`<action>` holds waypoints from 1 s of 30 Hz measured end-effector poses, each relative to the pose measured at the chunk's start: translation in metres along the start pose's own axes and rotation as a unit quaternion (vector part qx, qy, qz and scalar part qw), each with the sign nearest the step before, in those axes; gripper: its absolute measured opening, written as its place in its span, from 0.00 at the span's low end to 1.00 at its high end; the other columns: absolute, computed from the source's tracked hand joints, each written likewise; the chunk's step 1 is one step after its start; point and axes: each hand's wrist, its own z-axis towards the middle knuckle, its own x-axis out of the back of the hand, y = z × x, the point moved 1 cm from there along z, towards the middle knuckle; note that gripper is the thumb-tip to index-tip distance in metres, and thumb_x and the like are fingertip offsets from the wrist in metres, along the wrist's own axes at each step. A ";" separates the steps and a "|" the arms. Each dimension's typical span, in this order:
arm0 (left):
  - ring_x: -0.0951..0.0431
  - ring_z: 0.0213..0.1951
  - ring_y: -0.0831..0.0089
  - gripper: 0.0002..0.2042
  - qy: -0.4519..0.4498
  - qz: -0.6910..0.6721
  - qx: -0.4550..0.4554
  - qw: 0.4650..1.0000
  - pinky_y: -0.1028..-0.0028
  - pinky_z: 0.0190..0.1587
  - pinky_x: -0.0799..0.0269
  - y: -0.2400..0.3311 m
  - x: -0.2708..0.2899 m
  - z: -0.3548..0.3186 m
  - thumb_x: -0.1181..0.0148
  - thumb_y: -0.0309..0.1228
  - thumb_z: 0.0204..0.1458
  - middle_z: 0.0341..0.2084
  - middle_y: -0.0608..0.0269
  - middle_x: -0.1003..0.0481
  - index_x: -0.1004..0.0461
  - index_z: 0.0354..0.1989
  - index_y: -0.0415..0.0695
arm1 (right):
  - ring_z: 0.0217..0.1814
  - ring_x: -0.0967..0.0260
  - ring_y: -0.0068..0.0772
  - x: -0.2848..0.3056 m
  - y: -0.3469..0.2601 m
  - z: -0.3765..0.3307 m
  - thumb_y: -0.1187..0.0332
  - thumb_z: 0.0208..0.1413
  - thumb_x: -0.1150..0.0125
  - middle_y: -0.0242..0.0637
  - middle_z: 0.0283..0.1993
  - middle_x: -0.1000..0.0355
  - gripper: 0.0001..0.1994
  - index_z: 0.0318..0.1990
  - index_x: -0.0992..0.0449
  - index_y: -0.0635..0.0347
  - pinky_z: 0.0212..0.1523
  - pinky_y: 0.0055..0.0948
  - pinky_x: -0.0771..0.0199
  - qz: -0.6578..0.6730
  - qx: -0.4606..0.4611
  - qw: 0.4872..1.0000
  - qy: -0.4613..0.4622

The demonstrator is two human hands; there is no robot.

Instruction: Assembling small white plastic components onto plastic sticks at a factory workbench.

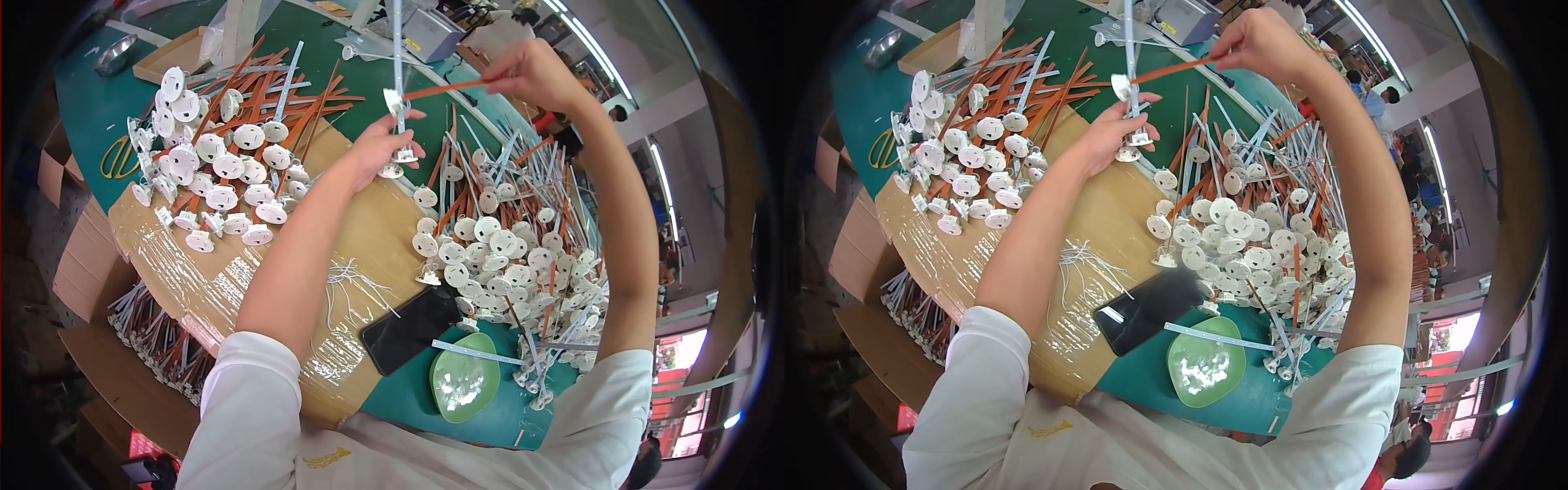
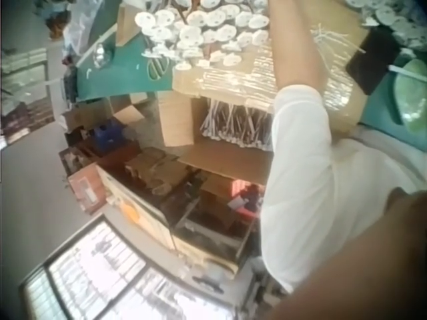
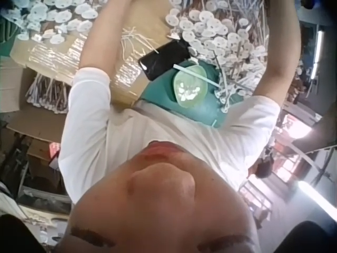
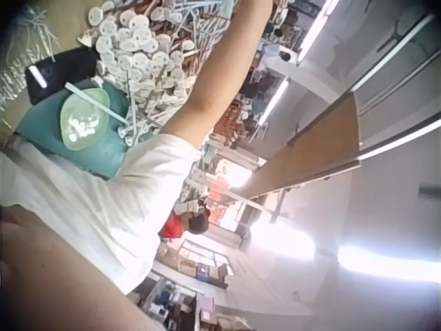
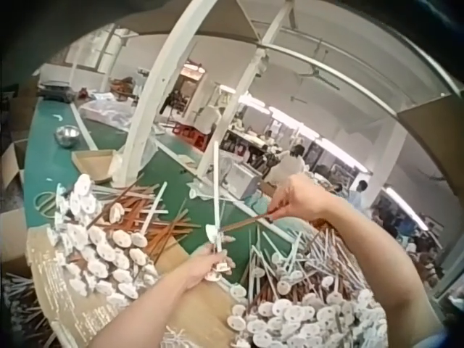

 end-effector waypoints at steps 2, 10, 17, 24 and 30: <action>0.22 0.30 0.75 0.16 -0.011 0.042 0.013 0.999 0.76 0.34 0.27 -0.004 0.000 0.000 0.54 0.31 0.63 0.28 0.61 0.24 0.34 0.59 0.52 | 0.29 0.26 0.26 0.007 -0.003 0.002 0.71 0.46 0.31 0.37 0.29 0.22 0.09 0.35 0.18 0.64 0.36 0.25 0.25 0.034 0.044 0.992 -0.109; 0.21 0.36 0.74 0.15 -0.030 0.069 0.016 0.997 0.76 0.38 0.28 -0.007 0.000 0.007 0.55 0.28 0.62 0.31 0.58 0.21 0.34 0.57 0.47 | 0.24 0.27 0.42 0.076 0.032 0.002 0.71 0.39 0.30 0.39 0.26 0.22 0.09 0.32 0.17 0.58 0.30 0.31 0.26 -0.016 -0.057 0.998 0.033; 0.20 0.36 0.68 0.11 -0.023 0.114 0.049 0.992 0.73 0.43 0.28 -0.012 -0.003 0.005 0.56 0.25 0.62 0.31 0.53 0.22 0.34 0.52 0.40 | 0.35 0.24 0.35 0.092 0.090 -0.006 0.70 0.52 0.37 0.36 0.33 0.22 0.07 0.38 0.18 0.55 0.41 0.29 0.25 -0.346 -0.141 0.863 0.340; 0.23 0.25 0.70 0.13 0.092 -0.003 0.003 0.996 0.72 0.29 0.28 -0.012 0.003 0.005 0.51 0.36 0.61 0.24 0.56 0.26 0.33 0.44 0.38 | 0.38 0.25 0.36 0.074 -0.020 -0.010 0.66 0.44 0.35 0.32 0.30 0.23 0.04 0.30 0.18 0.50 0.46 0.46 0.32 -0.288 0.097 0.946 0.117; 0.30 0.21 0.78 0.16 0.029 0.044 -0.072 0.996 0.79 0.29 0.34 0.001 -0.005 -0.002 0.42 0.43 0.56 0.18 0.65 0.30 0.30 0.43 0.43 | 0.43 0.31 0.31 -0.003 -0.060 0.007 0.67 0.38 0.36 0.26 0.29 0.26 0.02 0.22 0.20 0.46 0.51 0.61 0.45 -0.314 0.207 0.926 -0.031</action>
